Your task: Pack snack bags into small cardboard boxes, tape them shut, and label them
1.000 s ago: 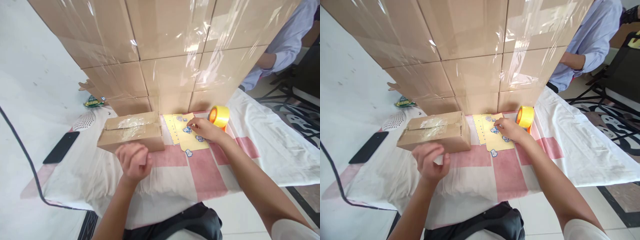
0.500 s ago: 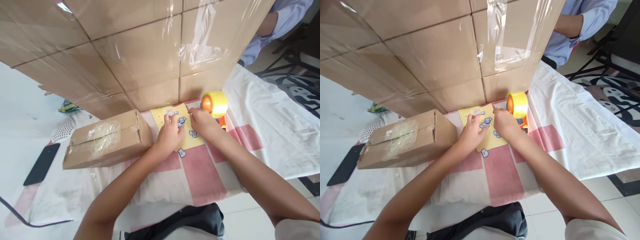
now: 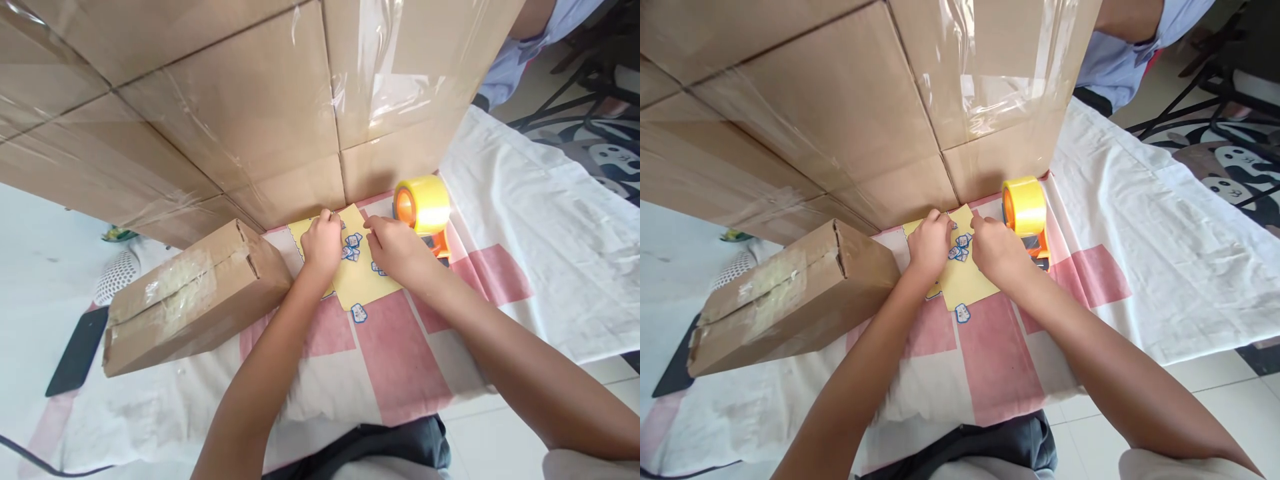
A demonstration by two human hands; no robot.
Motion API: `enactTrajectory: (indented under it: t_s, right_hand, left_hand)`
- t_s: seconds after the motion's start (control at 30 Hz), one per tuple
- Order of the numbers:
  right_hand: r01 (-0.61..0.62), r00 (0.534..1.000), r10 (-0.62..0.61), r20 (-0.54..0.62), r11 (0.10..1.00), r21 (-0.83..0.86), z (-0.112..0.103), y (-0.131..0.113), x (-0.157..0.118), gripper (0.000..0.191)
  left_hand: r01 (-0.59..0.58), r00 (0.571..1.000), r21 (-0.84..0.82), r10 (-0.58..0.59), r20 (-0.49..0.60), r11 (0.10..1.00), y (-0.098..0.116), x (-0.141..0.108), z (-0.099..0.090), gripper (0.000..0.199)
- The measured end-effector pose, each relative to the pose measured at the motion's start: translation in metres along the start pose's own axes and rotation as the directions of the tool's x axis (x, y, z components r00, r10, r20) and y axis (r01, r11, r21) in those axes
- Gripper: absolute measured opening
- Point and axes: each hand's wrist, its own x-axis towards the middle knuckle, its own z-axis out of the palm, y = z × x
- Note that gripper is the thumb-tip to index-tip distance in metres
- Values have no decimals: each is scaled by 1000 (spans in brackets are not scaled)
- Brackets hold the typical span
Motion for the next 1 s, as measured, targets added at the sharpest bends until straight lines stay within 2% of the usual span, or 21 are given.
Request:
enactTrajectory:
  t_s: [0.2,0.4,0.67,0.87,0.93,1.0]
  right_hand:
    - [6,1000,-6,-4,999,46,0,1,-1,34]
    - [17,1000,-17,-3,999,50,0,1,-2,32]
    - [25,1000,-25,5,999,42,-2,-1,-3,31]
    - [31,1000,-31,-6,997,73,0,2,-1,29]
    - [64,998,-61,-28,989,136,-1,1,-2,28]
    - [134,991,-122,-62,958,254,-1,-2,-4,25]
  left_hand:
    - [69,996,36,-67,-65,997,-4,-7,-2,35]
    - [66,998,49,-65,-17,997,-14,-9,-5,35]
    - [71,997,31,-70,-40,997,-11,-8,-6,32]
    - [102,989,-80,-109,-100,992,-11,-5,-9,31]
    - [95,988,-143,-111,-109,985,-9,-9,-16,35]
    - [64,992,-275,-90,-84,959,-8,-20,-26,39]
